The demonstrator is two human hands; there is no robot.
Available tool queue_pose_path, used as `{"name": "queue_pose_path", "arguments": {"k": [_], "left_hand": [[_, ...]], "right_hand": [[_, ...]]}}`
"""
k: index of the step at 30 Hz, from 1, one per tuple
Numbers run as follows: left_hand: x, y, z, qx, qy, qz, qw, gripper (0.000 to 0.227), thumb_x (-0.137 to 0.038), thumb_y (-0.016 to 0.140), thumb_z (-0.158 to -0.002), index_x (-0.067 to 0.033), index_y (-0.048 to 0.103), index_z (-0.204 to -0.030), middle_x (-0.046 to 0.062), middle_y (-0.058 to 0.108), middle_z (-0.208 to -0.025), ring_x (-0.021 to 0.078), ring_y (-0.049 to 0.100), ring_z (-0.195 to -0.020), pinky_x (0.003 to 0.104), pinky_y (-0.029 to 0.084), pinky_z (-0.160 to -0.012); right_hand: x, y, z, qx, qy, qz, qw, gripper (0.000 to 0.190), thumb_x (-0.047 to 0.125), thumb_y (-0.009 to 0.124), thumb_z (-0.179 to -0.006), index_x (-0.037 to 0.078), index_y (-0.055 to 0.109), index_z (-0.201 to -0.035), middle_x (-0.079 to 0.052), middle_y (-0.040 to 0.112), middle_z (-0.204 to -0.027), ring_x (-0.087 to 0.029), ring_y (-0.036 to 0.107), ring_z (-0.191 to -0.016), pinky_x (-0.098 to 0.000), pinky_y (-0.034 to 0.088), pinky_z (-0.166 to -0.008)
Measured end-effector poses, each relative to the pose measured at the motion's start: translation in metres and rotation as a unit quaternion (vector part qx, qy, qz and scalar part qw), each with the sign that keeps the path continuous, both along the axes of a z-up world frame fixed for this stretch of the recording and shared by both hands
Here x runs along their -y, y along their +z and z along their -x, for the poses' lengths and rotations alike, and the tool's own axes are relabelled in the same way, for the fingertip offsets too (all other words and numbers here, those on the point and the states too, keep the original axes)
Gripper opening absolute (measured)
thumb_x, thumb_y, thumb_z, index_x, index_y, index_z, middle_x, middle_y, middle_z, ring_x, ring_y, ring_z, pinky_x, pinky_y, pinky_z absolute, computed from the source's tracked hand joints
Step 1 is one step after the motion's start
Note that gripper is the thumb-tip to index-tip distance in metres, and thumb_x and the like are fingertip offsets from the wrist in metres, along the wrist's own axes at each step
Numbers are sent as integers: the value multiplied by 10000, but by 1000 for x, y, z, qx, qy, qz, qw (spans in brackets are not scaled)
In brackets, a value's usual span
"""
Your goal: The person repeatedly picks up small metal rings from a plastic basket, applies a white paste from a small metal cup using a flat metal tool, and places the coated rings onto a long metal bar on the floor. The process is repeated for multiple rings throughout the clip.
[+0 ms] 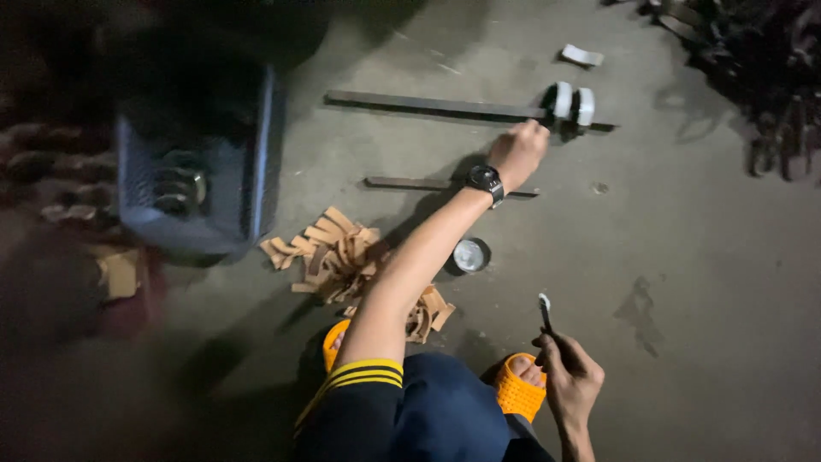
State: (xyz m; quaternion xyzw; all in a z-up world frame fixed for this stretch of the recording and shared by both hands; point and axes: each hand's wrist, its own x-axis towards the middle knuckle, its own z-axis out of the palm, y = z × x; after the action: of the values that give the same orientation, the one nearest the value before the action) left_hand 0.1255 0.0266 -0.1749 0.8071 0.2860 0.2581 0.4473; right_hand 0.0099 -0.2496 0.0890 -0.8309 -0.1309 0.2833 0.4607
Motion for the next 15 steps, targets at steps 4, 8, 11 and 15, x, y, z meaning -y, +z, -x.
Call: {"name": "queue_pose_path", "arguments": {"k": [4,8,11,15], "left_hand": [[-27,121,97,-69,-63,-361,928,119,11,548,-739,-82,472,-741,77,470,-709,230,493,-589,341,412,-454],[-89,197,227,1,-24,-326,945,99,-119,496,-884,-73,557,-821,92,572,-750,197,533,-524,305,473,-467],[-150,248,326,-9,170,-233,957,132,-172,536,-886,-60,580,-833,107,591,-777,275,589,-700,357,460,-631],[-253,225,449,-60,326,-252,909,74,-139,559,-832,-76,534,-804,110,549,-774,281,513,-733,383,388,-685]], "right_hand": [[-10,-1,14,-7,17,7,1000,95,24,578,-866,-38,650,-869,-100,642,-735,-114,554,-592,-209,459,-563],[-38,2,35,38,59,89,994,110,72,583,-880,42,685,-851,-46,593,-622,-69,500,-548,-206,431,-586],[-46,-24,49,124,132,66,981,124,79,649,-851,-7,682,-936,-69,665,-879,-90,591,-805,-227,457,-784],[-54,-50,58,218,216,53,950,116,101,680,-854,35,690,-948,-63,605,-769,-129,536,-644,-268,428,-665]]}}
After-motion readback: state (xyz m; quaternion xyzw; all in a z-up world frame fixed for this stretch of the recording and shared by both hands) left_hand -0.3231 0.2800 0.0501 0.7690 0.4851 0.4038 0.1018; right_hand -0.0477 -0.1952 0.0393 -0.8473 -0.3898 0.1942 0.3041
